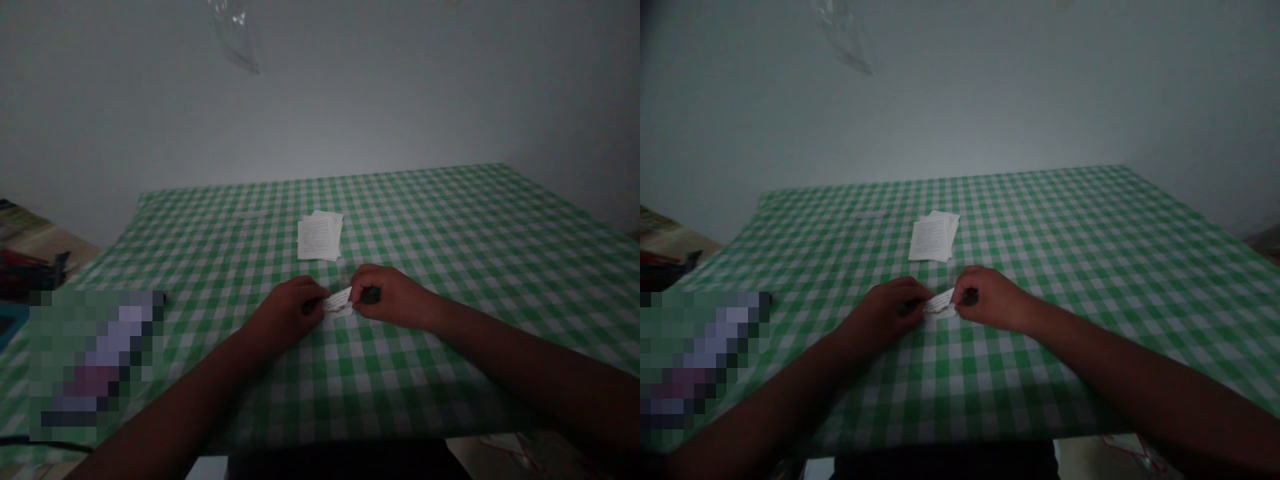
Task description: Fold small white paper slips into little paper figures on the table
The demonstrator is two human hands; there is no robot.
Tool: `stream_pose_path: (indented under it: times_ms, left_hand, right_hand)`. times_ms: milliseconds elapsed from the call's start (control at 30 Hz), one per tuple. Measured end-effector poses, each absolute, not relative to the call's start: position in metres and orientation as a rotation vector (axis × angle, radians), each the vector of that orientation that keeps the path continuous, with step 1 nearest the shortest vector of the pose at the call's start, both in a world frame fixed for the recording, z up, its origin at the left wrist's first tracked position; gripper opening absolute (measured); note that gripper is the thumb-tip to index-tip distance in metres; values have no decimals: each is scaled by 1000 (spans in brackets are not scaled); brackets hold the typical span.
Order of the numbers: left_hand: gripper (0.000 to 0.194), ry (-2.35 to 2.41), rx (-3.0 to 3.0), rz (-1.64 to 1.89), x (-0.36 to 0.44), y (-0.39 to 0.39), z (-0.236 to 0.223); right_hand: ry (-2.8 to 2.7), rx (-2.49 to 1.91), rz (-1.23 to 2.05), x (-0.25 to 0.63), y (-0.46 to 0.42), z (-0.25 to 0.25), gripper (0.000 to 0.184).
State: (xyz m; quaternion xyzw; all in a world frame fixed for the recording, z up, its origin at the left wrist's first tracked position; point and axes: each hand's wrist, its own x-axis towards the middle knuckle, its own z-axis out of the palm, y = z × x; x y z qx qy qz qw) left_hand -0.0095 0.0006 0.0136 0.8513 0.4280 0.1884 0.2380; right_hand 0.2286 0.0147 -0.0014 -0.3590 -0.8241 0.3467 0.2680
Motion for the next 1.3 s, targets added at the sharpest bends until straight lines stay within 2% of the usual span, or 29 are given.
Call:
stream_pose_path:
  times_ms: [167, 500, 867, 1000, 1200, 1300]
  left_hand:
    - [21, 1191, 2354, 516, -8, -3, 14]
    - [18, 1297, 2473, 442, -3, -15, 15]
    - [16, 1121, 2616, 506, -1, -23, 15]
    - [20, 1067, 2680, 501, -3, -23, 11]
    - [13, 1056, 2703, 475, -3, -18, 5]
    - [14, 1027, 2732, 484, -3, -17, 4]
  right_hand:
    - [-2294, -870, 830, 228, 14, 1, 14]
    - [-2522, -851, 521, 231, 15, 3, 8]
    - [-2655, -840, 320, 232, 12, 8, 13]
    - [-2673, -808, 266, 232, 12, 7, 15]
    - [-2560, -718, 271, 232, 12, 4, 7]
    - [-2493, -692, 315, 231, 11, 3, 15]
